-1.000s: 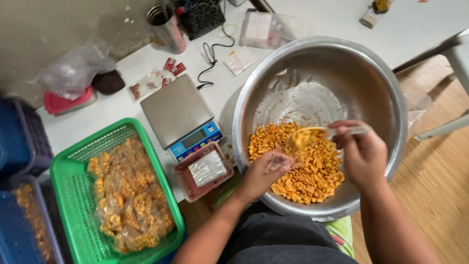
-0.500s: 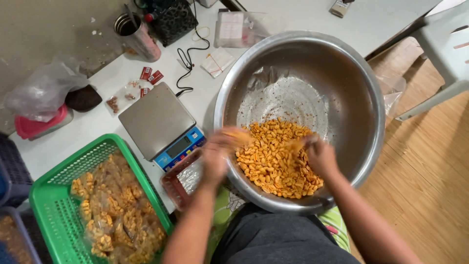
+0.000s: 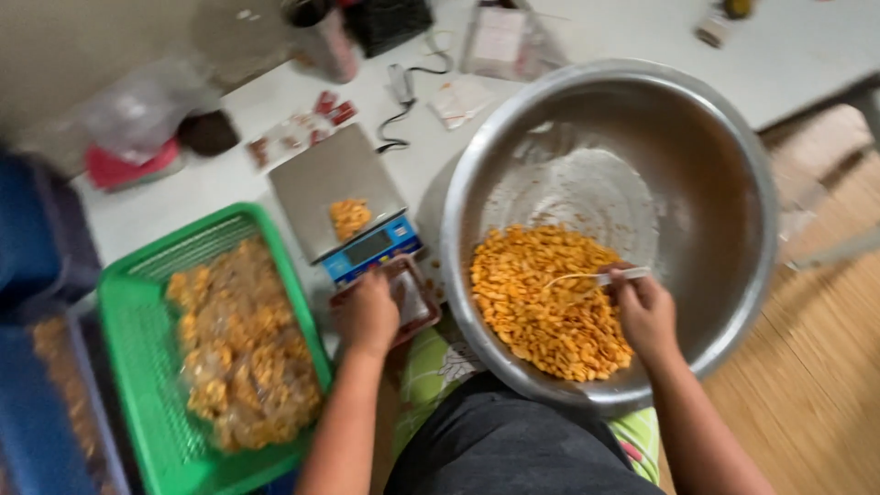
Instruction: The person scoops seasoned nuts from a large metal bowl using a plastic spoon, weighs them on a digital scale, and transfers them into small plastic bags. The filled bags are placed into a green basket.
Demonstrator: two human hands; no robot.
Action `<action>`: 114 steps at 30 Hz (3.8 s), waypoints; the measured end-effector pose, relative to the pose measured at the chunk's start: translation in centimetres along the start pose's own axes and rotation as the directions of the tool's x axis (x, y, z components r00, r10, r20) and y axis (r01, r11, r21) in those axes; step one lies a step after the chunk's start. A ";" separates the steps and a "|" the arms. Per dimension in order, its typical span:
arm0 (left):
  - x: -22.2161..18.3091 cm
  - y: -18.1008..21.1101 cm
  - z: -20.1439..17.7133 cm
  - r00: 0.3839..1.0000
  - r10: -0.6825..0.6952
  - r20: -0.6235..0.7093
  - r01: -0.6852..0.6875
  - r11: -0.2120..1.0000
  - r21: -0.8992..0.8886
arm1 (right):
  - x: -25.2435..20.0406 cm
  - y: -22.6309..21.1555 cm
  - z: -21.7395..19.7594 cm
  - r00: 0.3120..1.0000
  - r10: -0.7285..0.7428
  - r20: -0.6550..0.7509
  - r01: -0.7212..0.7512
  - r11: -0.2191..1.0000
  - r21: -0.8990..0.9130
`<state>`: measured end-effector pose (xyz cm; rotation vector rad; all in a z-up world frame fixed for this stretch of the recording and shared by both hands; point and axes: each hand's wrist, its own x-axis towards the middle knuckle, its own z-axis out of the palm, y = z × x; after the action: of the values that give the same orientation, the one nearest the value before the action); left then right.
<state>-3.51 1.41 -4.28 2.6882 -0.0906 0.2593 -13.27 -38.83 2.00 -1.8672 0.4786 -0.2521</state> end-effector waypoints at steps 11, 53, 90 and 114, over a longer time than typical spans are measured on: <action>-5.9 -0.9 0.6 0.953 -0.226 0.204 0.177 0.956 0.233 | 1.6 -3.3 1.0 0.999 0.000 0.040 -0.010 0.971 0.239; 6.4 1.5 -7.0 0.863 0.346 -0.368 -0.354 0.934 0.047 | -0.3 -4.8 -5.9 0.910 -0.372 -0.184 0.380 0.925 0.005; -3.3 16.9 -1.6 0.432 0.282 0.857 0.900 -0.190 -0.392 | -1.2 -1.3 -1.0 0.975 0.221 0.010 -0.213 0.951 -0.224; 9.8 8.2 -7.8 0.931 -0.239 -0.275 -0.135 0.475 -0.870 | -1.4 -8.2 -2.8 0.994 -0.039 -0.101 0.048 0.994 0.093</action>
<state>3.90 -2.83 7.95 1.5371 -0.0118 0.5207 -13.98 -38.29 10.72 -1.7788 0.4852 -0.3918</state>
